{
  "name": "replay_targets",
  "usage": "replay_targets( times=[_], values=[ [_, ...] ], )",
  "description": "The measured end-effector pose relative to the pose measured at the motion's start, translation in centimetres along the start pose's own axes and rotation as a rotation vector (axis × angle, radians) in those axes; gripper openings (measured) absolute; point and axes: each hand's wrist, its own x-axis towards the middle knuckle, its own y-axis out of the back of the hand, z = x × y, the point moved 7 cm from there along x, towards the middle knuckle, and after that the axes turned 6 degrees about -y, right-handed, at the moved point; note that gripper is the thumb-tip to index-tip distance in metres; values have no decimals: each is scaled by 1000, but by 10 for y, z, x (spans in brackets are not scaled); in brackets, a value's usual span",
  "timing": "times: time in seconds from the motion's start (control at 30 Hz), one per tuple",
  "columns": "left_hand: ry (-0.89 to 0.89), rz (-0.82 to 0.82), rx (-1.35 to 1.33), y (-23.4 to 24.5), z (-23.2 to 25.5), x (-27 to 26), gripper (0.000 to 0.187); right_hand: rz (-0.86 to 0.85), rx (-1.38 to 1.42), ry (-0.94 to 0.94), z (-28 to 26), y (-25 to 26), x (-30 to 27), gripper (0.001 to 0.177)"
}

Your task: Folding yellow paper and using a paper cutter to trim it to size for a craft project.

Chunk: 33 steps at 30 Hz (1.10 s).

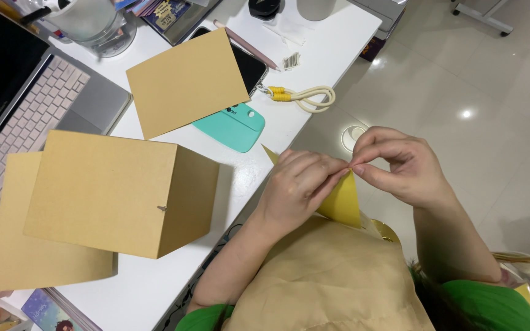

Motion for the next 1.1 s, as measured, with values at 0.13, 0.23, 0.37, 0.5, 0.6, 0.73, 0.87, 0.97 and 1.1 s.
replay_targets(
  times=[0.13,0.23,0.37,0.5,0.6,0.73,0.87,0.97,1.1],
  values=[
    [-20,-24,-2,0,1,-1,14,3,-87,39,-7,-1,-1,5],
    [-32,-37,-1,1,3,0,14,2,-154,99,-13,-1,-2,5],
    [-49,-62,13,2,6,1,15,2,-309,238,-24,-3,-6,2],
    [-56,-71,3,3,7,2,15,7,-369,291,-30,-4,-8,2],
    [-76,-86,-1,3,9,4,13,21,-386,391,-37,-4,-8,3],
    [-132,-112,11,5,14,9,7,-22,-491,482,-39,-2,-11,4],
    [-189,-133,51,4,15,8,5,-65,-567,494,-40,-4,-10,3],
    [-190,-138,60,3,15,8,6,-74,-552,460,-40,-3,-9,3],
    [-199,-154,63,1,15,8,5,-115,-454,388,-42,-3,-6,2]
  ],
)
